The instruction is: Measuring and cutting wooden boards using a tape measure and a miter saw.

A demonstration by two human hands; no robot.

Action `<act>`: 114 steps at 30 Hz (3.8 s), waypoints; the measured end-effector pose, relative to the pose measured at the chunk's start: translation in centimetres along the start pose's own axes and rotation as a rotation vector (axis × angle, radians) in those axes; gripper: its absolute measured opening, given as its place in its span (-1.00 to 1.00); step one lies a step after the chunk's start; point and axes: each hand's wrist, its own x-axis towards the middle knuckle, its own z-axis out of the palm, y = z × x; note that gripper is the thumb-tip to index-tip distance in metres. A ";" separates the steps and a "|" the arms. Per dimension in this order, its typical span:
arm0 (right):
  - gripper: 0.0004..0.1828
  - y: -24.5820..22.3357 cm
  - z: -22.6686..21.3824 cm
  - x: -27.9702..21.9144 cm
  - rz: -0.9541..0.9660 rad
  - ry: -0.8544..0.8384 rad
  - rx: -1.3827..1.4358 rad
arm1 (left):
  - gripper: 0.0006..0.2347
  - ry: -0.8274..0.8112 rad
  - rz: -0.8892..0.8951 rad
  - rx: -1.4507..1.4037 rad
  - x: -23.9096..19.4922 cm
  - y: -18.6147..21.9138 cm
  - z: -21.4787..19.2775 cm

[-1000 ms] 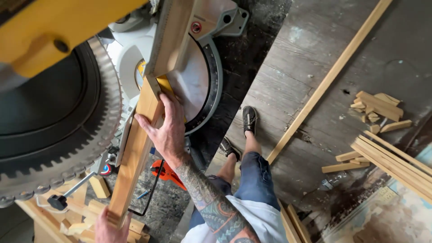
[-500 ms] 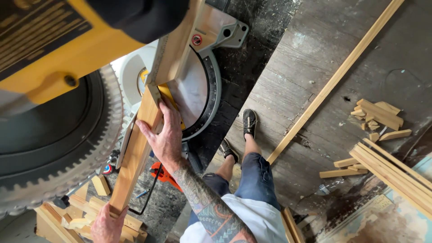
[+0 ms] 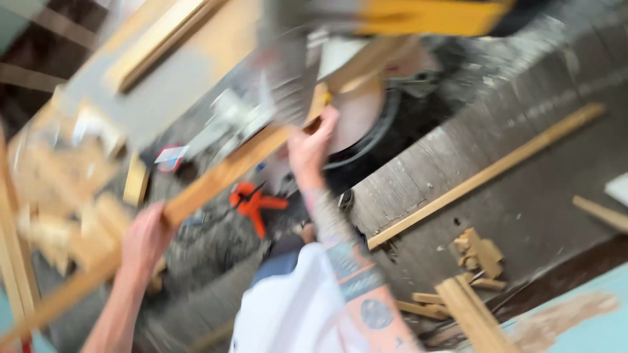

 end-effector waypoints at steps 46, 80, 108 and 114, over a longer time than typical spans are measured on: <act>-0.05 -1.7 0.7 3.9 -1.288 -1.073 -0.922 | -0.46 0.152 -0.001 -0.093 1.8 2.8 2.7; 0.17 8.7 3.1 3.2 -1.095 -0.820 -1.037 | -0.48 -0.161 -0.064 -0.012 11.1 12.8 -3.8; -0.80 -3.6 -5.9 4.8 -0.631 -0.489 0.273 | -0.41 -0.269 -0.196 0.063 13.6 15.0 -4.1; -0.26 4.8 -3.2 3.2 0.264 -0.260 -0.046 | -0.42 -0.321 -0.233 0.021 13.9 15.8 -5.2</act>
